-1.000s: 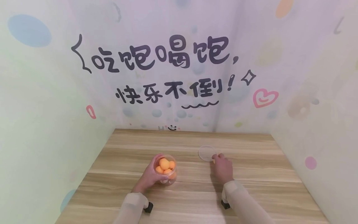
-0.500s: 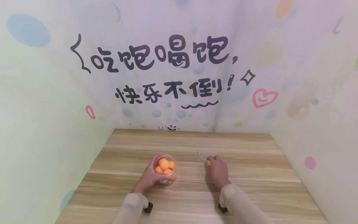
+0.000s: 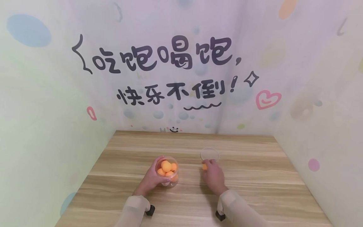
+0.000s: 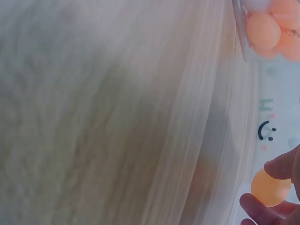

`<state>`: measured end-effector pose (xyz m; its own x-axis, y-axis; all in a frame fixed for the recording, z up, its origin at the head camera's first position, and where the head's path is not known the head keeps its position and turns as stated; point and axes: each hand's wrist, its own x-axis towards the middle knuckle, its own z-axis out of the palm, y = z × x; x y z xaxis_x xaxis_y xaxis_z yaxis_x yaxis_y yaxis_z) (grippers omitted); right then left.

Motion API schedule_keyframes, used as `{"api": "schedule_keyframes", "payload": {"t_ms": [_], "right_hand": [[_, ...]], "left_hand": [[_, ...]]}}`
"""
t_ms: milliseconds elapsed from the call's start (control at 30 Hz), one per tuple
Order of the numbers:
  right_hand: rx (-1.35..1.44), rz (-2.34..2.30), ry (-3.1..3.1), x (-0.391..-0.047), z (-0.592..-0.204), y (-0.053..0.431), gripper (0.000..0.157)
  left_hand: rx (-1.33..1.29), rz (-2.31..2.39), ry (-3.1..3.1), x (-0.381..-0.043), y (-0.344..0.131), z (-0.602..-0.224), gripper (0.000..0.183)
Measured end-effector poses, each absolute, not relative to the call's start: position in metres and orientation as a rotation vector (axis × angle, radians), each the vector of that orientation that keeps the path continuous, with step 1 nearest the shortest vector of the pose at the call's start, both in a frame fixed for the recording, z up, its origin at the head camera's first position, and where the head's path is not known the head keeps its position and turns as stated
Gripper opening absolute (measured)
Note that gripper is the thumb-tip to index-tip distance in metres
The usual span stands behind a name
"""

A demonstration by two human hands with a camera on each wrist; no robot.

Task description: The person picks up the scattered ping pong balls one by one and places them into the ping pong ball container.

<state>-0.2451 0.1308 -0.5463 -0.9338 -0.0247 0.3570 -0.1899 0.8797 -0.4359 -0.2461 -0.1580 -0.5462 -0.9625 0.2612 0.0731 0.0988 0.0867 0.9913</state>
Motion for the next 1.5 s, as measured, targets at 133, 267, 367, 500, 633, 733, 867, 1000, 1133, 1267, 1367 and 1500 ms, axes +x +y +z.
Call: {"api": "schedule_keyframes", "payload": {"t_ms": [133,267,367,500,633,733,867,1000,1133,1267,1367,1500], "right_hand": [[0.162,0.71,-2.711,-0.243,-0.545,0.125,0.035],[0.173,0.728,-2.716,-0.242,-0.545,0.119,0.033],[0.188,0.742,-2.708,-0.24,-0.545,0.114,0.033],[0.207,0.779,-2.691,-0.237,-0.544,0.109,0.035],[0.23,0.836,-2.678,-0.234,-0.543,0.104,0.035],[0.242,0.872,-2.657,-0.233,-0.541,0.101,0.035],[0.257,0.925,-2.609,-0.231,-0.538,0.094,0.034],[0.269,1.036,-2.561,-0.228,-0.533,0.086,0.034],[0.287,1.18,-2.519,-0.225,-0.525,0.076,0.035],[0.301,1.282,-2.487,-0.223,-0.52,0.067,0.037],[0.32,1.33,-2.446,-0.222,-0.52,0.062,0.039],[0.374,1.381,-2.38,-0.22,-0.517,0.055,0.039]], "left_hand": [[0.379,2.017,2.205,-0.242,-0.156,-0.536,0.098],[0.402,2.016,2.199,-0.235,-0.155,-0.522,0.097],[0.394,2.005,2.214,-0.236,-0.155,-0.524,0.098],[0.371,1.994,2.223,-0.244,-0.158,-0.541,0.099],[0.387,1.973,2.24,-0.247,-0.159,-0.549,0.099],[0.399,1.969,2.244,-0.247,-0.159,-0.549,0.1],[0.379,1.975,2.227,-0.248,-0.159,-0.548,0.1],[0.364,1.978,2.221,-0.248,-0.16,-0.547,0.1],[0.396,1.986,2.216,-0.247,-0.161,-0.548,0.099],[0.417,1.99,2.209,-0.247,-0.162,-0.549,0.098],[0.415,1.989,2.208,-0.248,-0.162,-0.551,0.098],[0.407,1.995,2.201,-0.248,-0.162,-0.55,0.099]]}}
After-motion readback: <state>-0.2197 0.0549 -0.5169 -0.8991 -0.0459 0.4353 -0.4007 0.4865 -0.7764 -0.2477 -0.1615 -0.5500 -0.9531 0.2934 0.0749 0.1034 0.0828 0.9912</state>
